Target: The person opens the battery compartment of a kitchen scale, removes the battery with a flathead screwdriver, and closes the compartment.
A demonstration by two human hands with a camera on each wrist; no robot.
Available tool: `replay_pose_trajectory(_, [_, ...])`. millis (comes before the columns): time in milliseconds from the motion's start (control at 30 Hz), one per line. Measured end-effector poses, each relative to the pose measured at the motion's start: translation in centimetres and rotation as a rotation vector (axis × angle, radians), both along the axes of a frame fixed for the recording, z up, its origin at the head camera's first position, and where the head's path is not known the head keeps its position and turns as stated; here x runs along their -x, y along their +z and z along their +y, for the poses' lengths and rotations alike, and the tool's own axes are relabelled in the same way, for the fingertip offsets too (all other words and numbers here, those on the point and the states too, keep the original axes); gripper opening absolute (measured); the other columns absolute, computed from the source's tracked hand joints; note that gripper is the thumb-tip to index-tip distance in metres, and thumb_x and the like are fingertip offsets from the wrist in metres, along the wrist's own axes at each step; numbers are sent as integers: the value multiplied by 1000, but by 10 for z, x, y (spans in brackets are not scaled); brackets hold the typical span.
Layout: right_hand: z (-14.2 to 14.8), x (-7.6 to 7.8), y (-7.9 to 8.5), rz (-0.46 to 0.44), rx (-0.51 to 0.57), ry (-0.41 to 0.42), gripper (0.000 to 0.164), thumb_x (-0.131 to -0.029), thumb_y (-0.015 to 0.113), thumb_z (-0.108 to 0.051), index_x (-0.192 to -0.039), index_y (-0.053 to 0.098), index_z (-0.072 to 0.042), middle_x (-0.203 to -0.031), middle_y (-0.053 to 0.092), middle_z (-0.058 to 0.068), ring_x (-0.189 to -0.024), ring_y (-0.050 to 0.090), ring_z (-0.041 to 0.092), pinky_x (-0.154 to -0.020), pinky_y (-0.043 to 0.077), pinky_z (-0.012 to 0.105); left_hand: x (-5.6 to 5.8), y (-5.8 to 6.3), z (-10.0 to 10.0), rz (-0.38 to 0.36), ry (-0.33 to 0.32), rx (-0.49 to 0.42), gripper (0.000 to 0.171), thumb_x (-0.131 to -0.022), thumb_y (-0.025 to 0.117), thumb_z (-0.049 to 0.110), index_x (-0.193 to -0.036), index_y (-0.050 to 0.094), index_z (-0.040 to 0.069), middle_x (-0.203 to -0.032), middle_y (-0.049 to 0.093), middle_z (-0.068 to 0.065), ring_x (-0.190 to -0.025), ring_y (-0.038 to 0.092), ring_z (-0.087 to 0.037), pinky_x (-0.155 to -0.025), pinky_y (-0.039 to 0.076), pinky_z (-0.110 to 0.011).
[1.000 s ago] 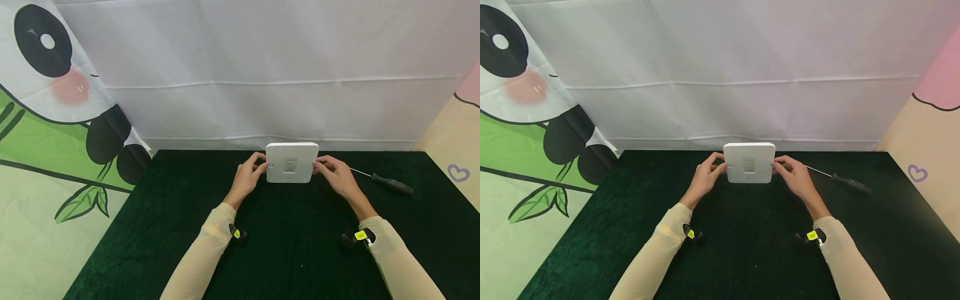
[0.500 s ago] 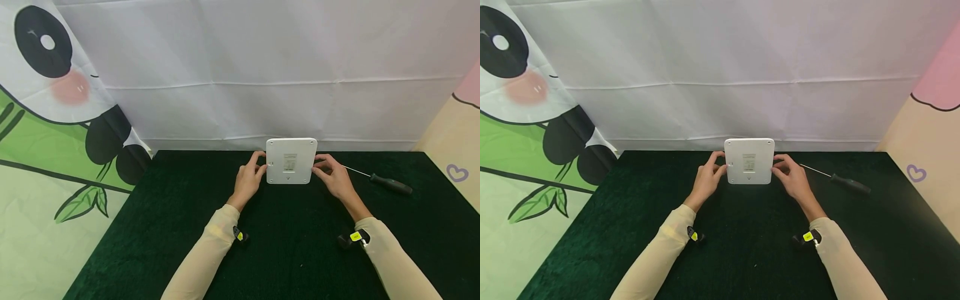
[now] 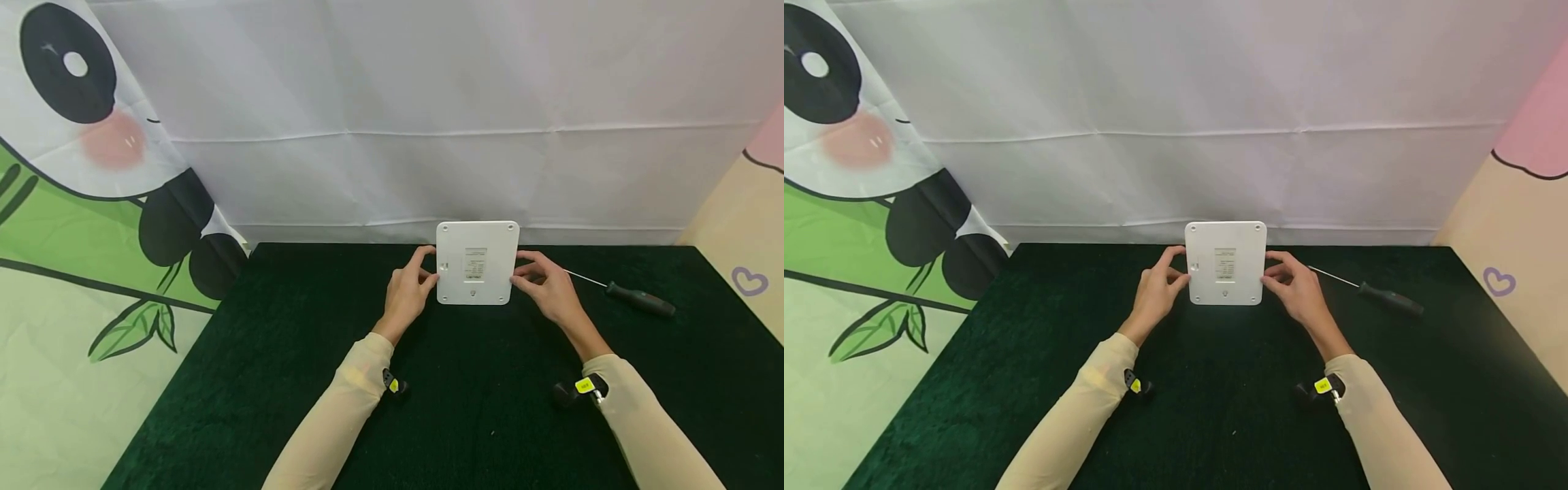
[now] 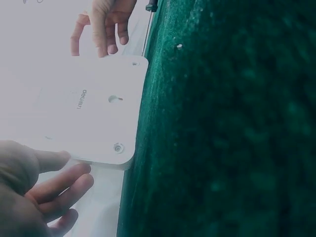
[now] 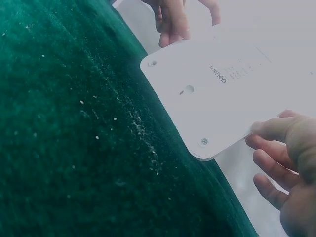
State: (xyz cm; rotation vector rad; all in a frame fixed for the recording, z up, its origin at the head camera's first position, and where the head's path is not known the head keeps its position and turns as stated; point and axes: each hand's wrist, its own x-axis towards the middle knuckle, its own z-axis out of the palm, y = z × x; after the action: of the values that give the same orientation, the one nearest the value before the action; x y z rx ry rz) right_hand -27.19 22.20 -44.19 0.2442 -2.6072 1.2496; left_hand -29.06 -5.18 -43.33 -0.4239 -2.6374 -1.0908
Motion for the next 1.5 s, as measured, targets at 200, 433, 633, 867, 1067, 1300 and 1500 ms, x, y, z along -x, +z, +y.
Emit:
replay_pose_trajectory(200, [0, 0, -2, -25, -3, 14, 49, -94, 66, -13, -139, 49, -14, -109, 69, 18, -94, 60, 28, -83, 45, 38, 0, -2, 0, -31, -6, -3, 57, -92, 70, 18, -140, 42, 31, -96, 75, -1, -83, 68, -15, -71, 52, -33])
replay_pose_trajectory(433, [-1, -3, 3, -27, -24, 10, 53, -93, 67, -14, -142, 47, -14, -109, 70, 20, -92, 61, 29, -79, 45, 36, 1, 0, -2, -85, -22, -33, 61, -91, 70, 15, -141, 41, 33, -96, 74, -2, -82, 67, -15, -72, 52, -32])
replay_pose_trajectory(633, [1, -4, 7, -86, 2, 35, 56, -94, 66, -16, -146, 45, -16, -110, 69, 20, -90, 59, 30, -78, 44, 36, 3, 2, -2, -147, -45, -73, 60, -91, 70, 13, -141, 44, 32, -92, 73, -3, -76, 65, -15, -64, 47, -29])
replay_pose_trajectory(867, [7, -5, 5, -251, 14, 73, 54, -95, 64, -20, -146, 46, -14, -112, 67, 19, -96, 58, 30, -85, 45, 38, 5, -4, -3, -356, -47, -99, 60, -90, 71, 15, -142, 45, 32, -90, 69, -3, -77, 63, -16, -64, 47, -29])
replay_pose_trajectory(1067, [7, -4, 2, -329, 22, 66, 57, -95, 64, -24, -146, 45, -9, -117, 64, 21, -98, 58, 30, -81, 47, 35, 6, -4, -4, -401, -29, -122, 61, -88, 73, 16, -141, 45, 28, -92, 69, -5, -82, 65, -18, -69, 49, -32])
replay_pose_trajectory(1300, [9, -4, 2, -374, 12, 80, 49, -95, 64, -22, -138, 52, -3, -116, 65, 23, -92, 57, 28, -72, 47, 30, 7, -2, -3, -495, -21, -86, 57, -89, 73, 20, -141, 48, 21, -97, 69, -5, -86, 66, -17, -75, 52, -34])
replay_pose_trajectory(1500, [10, -5, 4, -390, -3, 109, 46, -94, 65, -21, -134, 56, -2, -113, 67, 21, -92, 55, 27, -70, 46, 30, 5, 1, -3, -571, -40, -80, 52, -89, 73, 21, -137, 53, 17, -95, 69, -5, -86, 67, -19, -74, 49, -34])
